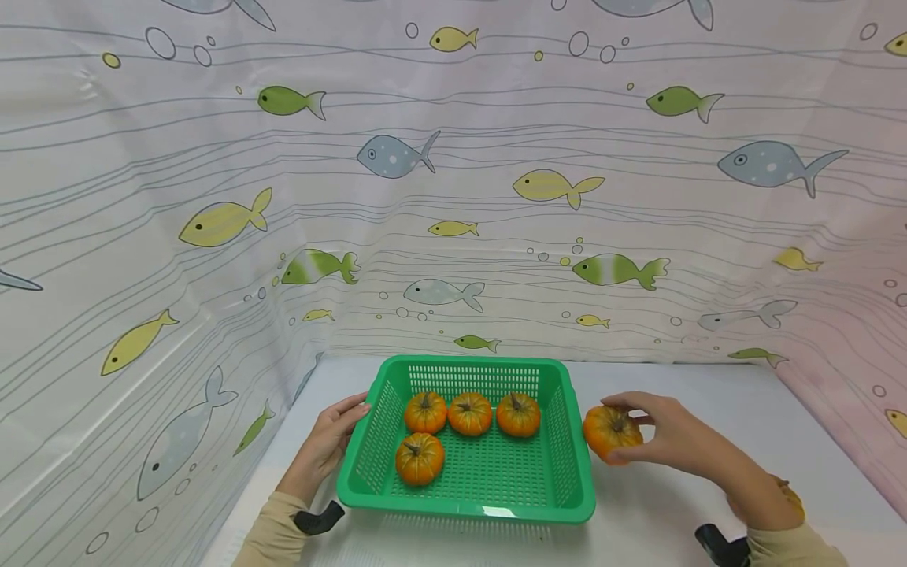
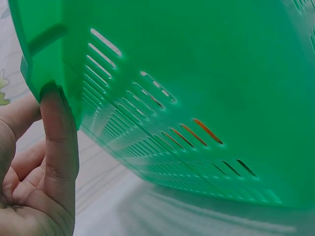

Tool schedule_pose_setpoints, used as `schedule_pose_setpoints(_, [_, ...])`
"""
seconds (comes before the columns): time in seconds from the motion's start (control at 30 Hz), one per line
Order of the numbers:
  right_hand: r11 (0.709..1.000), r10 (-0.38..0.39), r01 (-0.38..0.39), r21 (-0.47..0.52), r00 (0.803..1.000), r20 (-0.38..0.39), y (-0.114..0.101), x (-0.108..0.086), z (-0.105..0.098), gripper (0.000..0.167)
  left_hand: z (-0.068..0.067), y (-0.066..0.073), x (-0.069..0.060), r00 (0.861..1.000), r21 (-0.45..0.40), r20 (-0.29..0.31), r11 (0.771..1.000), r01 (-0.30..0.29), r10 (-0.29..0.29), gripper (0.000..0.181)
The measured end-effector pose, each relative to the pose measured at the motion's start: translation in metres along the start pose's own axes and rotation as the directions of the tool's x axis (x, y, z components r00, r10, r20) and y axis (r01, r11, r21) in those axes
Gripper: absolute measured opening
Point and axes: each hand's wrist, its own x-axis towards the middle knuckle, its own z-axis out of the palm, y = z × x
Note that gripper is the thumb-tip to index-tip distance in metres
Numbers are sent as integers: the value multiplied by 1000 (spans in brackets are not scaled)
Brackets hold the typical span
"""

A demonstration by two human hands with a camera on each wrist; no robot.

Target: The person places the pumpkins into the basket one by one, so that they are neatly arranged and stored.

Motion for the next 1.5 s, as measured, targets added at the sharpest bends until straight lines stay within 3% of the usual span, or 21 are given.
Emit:
schedule_pose_setpoints(0.53, [999,-40,40,-5,999,-20,-19,10,-2,67,1,0,0,1000,2,-5,1000,-2,2,52])
schedule_pose_setpoints(1.5, [993,-114,110,36,984,139,-54,51,13,67,1,1,-1,1000,6,-11,1000,6,-6,53])
